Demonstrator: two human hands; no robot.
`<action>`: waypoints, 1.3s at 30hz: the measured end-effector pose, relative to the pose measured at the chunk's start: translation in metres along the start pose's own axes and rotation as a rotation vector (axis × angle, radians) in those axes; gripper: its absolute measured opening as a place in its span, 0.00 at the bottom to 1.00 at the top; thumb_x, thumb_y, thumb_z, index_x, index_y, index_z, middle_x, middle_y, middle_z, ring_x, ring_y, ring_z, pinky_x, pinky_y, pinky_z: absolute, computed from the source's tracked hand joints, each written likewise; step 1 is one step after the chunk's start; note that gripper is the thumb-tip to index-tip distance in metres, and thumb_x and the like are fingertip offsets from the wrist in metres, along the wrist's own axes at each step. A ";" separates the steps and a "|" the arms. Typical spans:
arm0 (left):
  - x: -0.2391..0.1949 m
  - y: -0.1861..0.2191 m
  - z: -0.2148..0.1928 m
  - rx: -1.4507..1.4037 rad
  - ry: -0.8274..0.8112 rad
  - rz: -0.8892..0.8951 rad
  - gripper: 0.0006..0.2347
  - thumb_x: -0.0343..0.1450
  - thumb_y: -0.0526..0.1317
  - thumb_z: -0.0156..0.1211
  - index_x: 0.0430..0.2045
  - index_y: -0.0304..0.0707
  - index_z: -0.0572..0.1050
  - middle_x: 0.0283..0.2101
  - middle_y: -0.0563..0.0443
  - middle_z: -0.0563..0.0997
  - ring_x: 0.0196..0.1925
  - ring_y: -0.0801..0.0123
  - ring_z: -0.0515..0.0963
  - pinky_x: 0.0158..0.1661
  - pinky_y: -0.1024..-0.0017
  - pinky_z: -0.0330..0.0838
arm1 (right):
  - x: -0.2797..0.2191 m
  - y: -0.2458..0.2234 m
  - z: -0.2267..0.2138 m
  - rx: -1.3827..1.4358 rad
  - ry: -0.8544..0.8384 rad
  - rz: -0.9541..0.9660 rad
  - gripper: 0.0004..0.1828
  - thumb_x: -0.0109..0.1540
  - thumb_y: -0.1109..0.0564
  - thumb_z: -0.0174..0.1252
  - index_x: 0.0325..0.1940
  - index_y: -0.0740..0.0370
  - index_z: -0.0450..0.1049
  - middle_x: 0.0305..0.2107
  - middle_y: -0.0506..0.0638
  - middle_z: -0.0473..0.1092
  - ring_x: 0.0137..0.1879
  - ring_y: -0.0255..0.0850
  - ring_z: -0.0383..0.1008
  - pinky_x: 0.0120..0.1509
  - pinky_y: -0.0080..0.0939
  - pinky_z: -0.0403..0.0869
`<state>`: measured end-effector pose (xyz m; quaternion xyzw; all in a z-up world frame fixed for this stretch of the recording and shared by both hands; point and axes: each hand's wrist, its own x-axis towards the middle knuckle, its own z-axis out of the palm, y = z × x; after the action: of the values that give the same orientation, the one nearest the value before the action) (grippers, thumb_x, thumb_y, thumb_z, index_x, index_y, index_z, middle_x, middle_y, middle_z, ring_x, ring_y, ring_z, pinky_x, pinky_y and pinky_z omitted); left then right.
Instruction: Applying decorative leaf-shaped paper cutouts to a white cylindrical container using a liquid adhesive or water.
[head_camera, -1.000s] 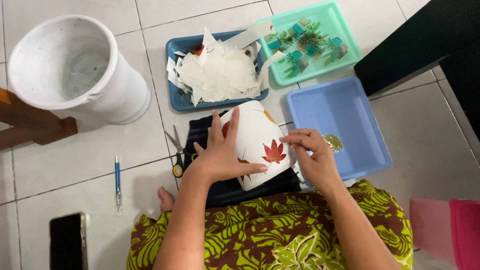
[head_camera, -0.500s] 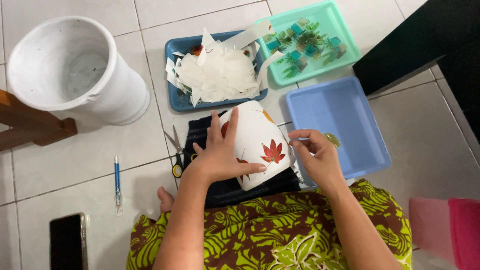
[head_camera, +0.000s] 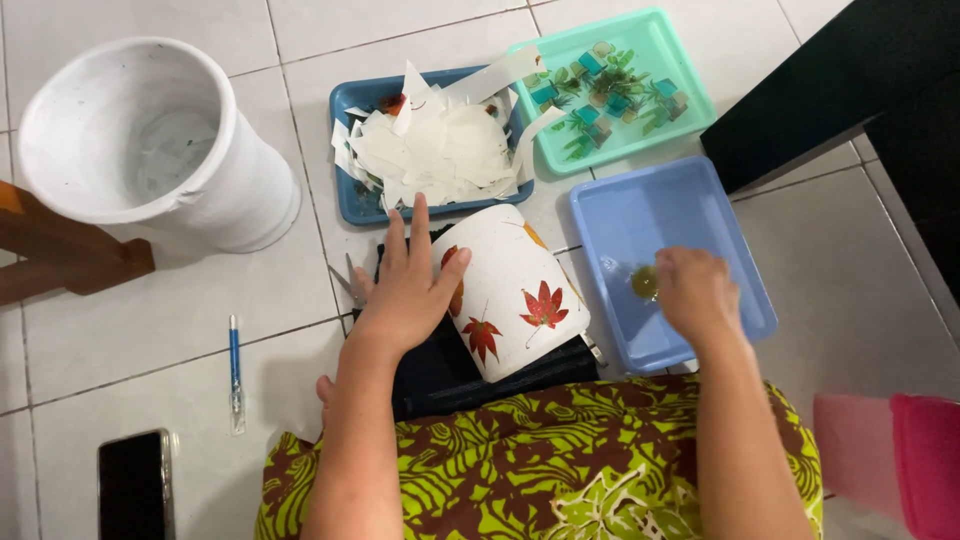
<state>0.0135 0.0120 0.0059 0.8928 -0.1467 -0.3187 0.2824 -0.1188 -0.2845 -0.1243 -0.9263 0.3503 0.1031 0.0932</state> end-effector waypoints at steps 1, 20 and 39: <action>0.001 -0.003 0.000 0.000 0.002 0.000 0.32 0.69 0.58 0.32 0.65 0.52 0.31 0.67 0.34 0.33 0.69 0.43 0.40 0.57 0.34 0.24 | 0.001 -0.001 0.009 0.001 0.001 -0.001 0.17 0.65 0.47 0.39 0.49 0.47 0.73 0.42 0.53 0.71 0.51 0.54 0.68 0.50 0.56 0.69; 0.012 -0.025 -0.009 0.120 -0.021 -0.056 0.26 0.72 0.55 0.25 0.64 0.44 0.47 0.65 0.37 0.51 0.65 0.47 0.55 0.57 0.34 0.29 | 0.066 0.066 0.083 0.917 -0.143 0.647 0.20 0.62 0.49 0.45 0.40 0.70 0.71 0.28 0.62 0.71 0.32 0.55 0.75 0.36 0.55 0.75; 0.010 -0.028 -0.013 0.131 0.015 -0.030 0.24 0.73 0.49 0.30 0.63 0.40 0.49 0.64 0.35 0.55 0.64 0.44 0.57 0.57 0.33 0.34 | 0.046 0.069 0.061 0.992 -0.077 0.493 0.16 0.57 0.61 0.56 0.47 0.71 0.70 0.30 0.62 0.70 0.32 0.47 0.75 0.35 0.44 0.76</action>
<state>0.0320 0.0351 -0.0071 0.9137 -0.1520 -0.3061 0.2199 -0.1389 -0.3492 -0.2013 -0.6574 0.5597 -0.0215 0.5041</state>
